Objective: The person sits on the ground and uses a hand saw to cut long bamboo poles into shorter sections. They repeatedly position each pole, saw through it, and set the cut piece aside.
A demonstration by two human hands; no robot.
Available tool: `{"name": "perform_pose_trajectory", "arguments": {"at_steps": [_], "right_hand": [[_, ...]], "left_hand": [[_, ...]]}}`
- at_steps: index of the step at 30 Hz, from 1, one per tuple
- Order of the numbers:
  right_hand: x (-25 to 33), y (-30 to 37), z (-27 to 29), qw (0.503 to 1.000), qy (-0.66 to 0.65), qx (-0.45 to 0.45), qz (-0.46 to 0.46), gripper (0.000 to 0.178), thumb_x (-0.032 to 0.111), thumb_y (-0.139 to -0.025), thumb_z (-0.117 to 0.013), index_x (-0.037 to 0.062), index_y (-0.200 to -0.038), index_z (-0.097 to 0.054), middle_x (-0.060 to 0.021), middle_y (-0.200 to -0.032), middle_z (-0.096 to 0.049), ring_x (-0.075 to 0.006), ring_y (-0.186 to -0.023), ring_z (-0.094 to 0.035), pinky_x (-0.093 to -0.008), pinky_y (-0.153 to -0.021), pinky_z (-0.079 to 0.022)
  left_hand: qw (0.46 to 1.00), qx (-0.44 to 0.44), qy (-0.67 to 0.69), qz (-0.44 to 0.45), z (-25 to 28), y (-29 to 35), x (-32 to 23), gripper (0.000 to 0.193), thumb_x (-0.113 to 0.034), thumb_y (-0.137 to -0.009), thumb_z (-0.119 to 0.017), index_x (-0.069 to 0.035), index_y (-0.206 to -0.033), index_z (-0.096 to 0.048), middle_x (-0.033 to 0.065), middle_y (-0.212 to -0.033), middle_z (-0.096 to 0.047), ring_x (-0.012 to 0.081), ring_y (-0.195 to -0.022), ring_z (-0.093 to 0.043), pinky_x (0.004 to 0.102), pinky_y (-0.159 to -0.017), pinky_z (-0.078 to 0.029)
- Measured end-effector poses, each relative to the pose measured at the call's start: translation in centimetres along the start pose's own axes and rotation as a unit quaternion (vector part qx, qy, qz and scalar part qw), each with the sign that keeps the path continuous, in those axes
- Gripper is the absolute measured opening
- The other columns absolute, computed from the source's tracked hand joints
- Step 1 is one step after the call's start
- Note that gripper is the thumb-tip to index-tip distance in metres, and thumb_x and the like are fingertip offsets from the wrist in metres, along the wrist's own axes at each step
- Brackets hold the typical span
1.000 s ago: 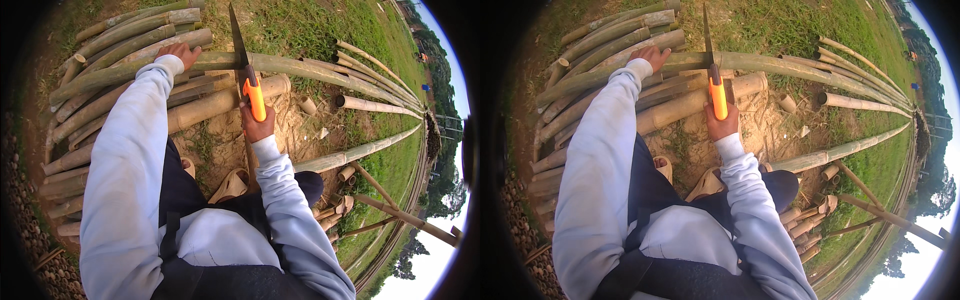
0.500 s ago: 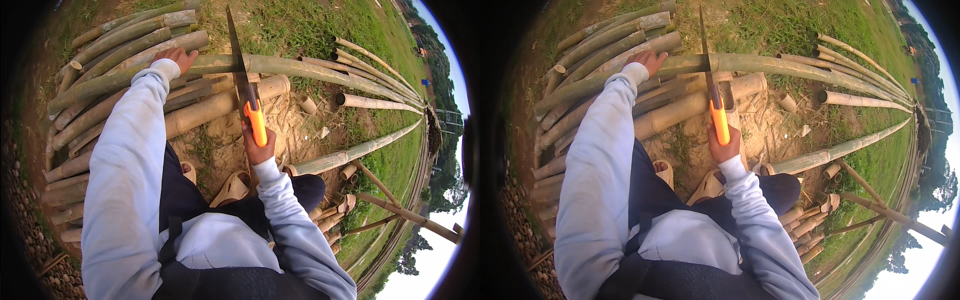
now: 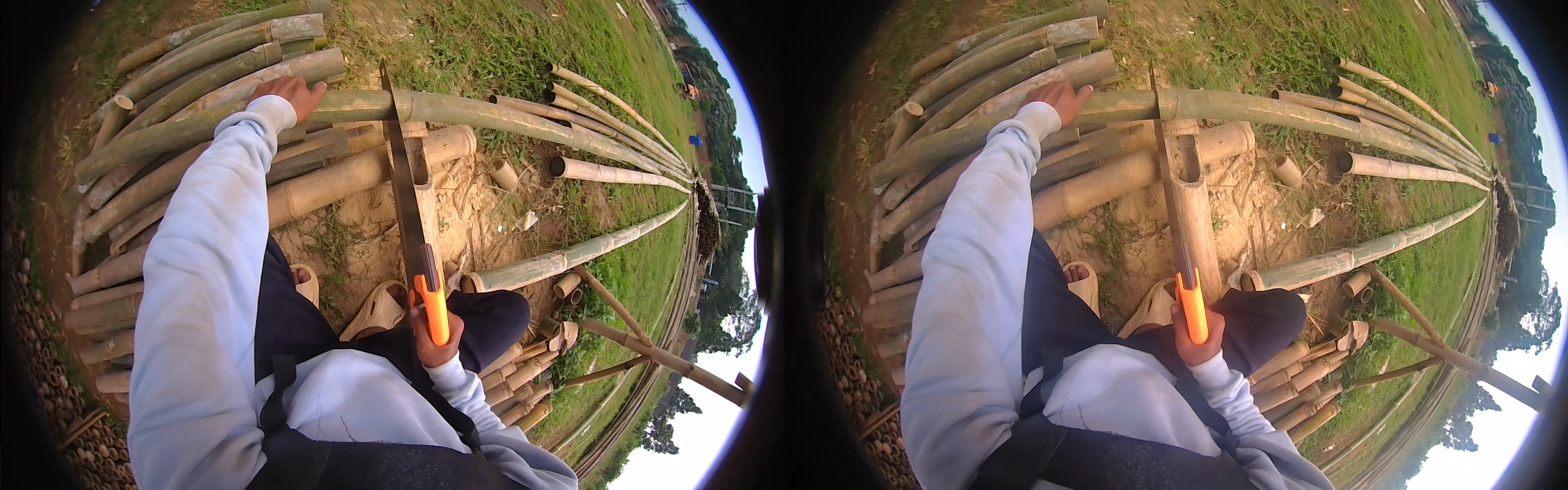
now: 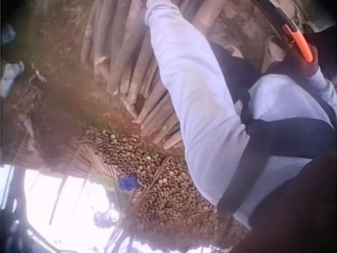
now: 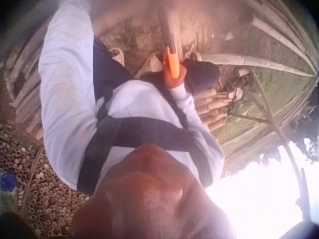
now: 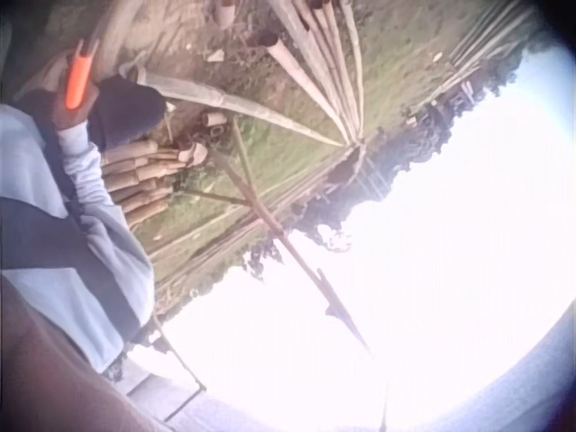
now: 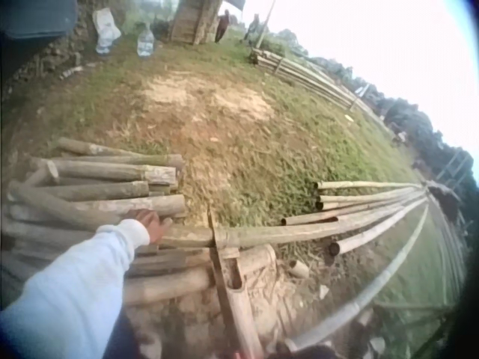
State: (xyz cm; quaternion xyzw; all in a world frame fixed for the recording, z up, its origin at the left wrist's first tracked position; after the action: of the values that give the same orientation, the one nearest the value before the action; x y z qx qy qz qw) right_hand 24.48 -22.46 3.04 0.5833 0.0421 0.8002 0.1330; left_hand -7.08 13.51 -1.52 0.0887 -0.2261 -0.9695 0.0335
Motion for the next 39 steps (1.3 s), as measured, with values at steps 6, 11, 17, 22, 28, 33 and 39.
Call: {"name": "perform_pose_trajectory", "arguments": {"at_steps": [6, 11, 17, 22, 28, 33, 39], "right_hand": [[1.6, -17.6, -6.2, 0.996, -0.052, -0.005, 0.07, 0.018, 0.013, -0.094, -0.073, -0.0043, -0.093, -0.069, -0.0007, -0.068, -0.061, -0.0071, -0.063, -0.054, -0.0265, -0.058, -0.045], [0.6, -8.2, -3.4, 0.999, -0.041, 0.023, -0.008, 0.015, 0.01, -0.094, -0.071, -0.0041, -0.098, -0.07, 0.0, -0.07, -0.06, -0.0063, -0.064, -0.053, -0.0247, -0.059, -0.045], [-0.1, 3.5, 0.9, 0.998, 0.058, 0.023, 0.028, 0.011, 0.005, -0.093, -0.069, -0.0035, -0.1, -0.07, 0.0006, -0.065, -0.058, -0.0069, -0.059, -0.053, -0.027, -0.055, -0.044], [0.7, -14.8, -4.9, 0.999, -0.023, 0.007, 0.049, 0.017, 0.013, -0.095, -0.071, -0.0039, -0.092, -0.068, 0.0, -0.064, -0.056, -0.007, -0.059, -0.049, -0.0272, -0.055, -0.042], [0.5, -13.8, -5.1, 0.997, -0.051, 0.007, 0.05, 0.018, 0.013, -0.095, -0.071, -0.004, -0.091, -0.067, -0.001, -0.063, -0.057, -0.0079, -0.06, -0.051, -0.0287, -0.056, -0.043], [-1.3, 3.5, 0.5, 0.999, 0.027, 0.019, -0.008, 0.012, 0.006, -0.092, -0.069, -0.0046, -0.097, -0.071, -0.0032, -0.065, -0.061, -0.0077, -0.06, -0.055, -0.0265, -0.059, -0.047], [-2.5, -8.2, -3.4, 0.999, -0.007, -0.001, 0.053, 0.017, 0.008, -0.094, -0.07, -0.0028, -0.082, -0.064, 0.0017, -0.062, -0.054, -0.006, -0.057, -0.046, -0.0278, -0.052, -0.04]], "left_hand": [[0.996, -0.083, 0.018, -0.023, 0.9, 0.0, -1.2, 0.068, -0.06, -0.1, -0.039, -0.002, -0.109, -0.072, 0.022, -0.122, -0.068, 0.0396, -0.116, -0.064, 0.0514, -0.104, -0.046], [1.0, -0.018, 0.001, 0.011, 0.5, 0.4, 0.1, 0.068, -0.06, -0.101, -0.036, -0.006, -0.127, -0.068, 0.0179, -0.136, -0.064, 0.0371, -0.126, -0.059, 0.0518, -0.112, -0.041], [0.999, -0.033, 0.008, 0.009, -0.3, 0.1, 0.2, 0.067, -0.059, -0.101, -0.036, -0.004, -0.118, -0.072, 0.0188, -0.13, -0.067, 0.0395, -0.121, -0.062, 0.053, -0.108, -0.045], [1.0, -0.026, 0.008, -0.008, 0.3, 0.0, -1.3, 0.067, -0.059, -0.1, -0.036, -0.005, -0.116, -0.073, 0.0185, -0.126, -0.069, 0.0391, -0.12, -0.063, 0.0538, -0.109, -0.045], [0.999, -0.05, 0.005, -0.012, 0.4, -0.3, -0.7, 0.068, -0.06, -0.1, -0.038, -0.004, -0.114, -0.074, 0.0201, -0.125, -0.069, 0.0388, -0.118, -0.064, 0.0543, -0.105, -0.047], [1.0, -0.025, -0.001, -0.005, 0.0, 0.3, 0.1, 0.069, -0.059, -0.1, -0.037, -0.002, -0.114, -0.073, 0.0221, -0.122, -0.07, 0.0386, -0.116, -0.065, 0.0534, -0.105, -0.046], [1.0, 0.015, 0.012, 0.004, 0.0, 0.0, -0.4, 0.068, -0.058, -0.1, -0.037, -0.002, -0.118, -0.072, 0.021, -0.129, -0.067, 0.0385, -0.122, -0.062, 0.0522, -0.109, -0.043]]}}
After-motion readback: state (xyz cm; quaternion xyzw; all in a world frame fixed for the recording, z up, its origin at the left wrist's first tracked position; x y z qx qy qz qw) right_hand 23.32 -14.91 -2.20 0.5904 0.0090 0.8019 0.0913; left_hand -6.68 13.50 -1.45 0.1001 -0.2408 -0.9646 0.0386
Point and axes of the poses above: each hand's wrist, its own y-axis away from the middle knuckle, its own z-axis out of the back of the hand, x = y × z, the point moved 9 cm from there along -y, towards the middle knuckle
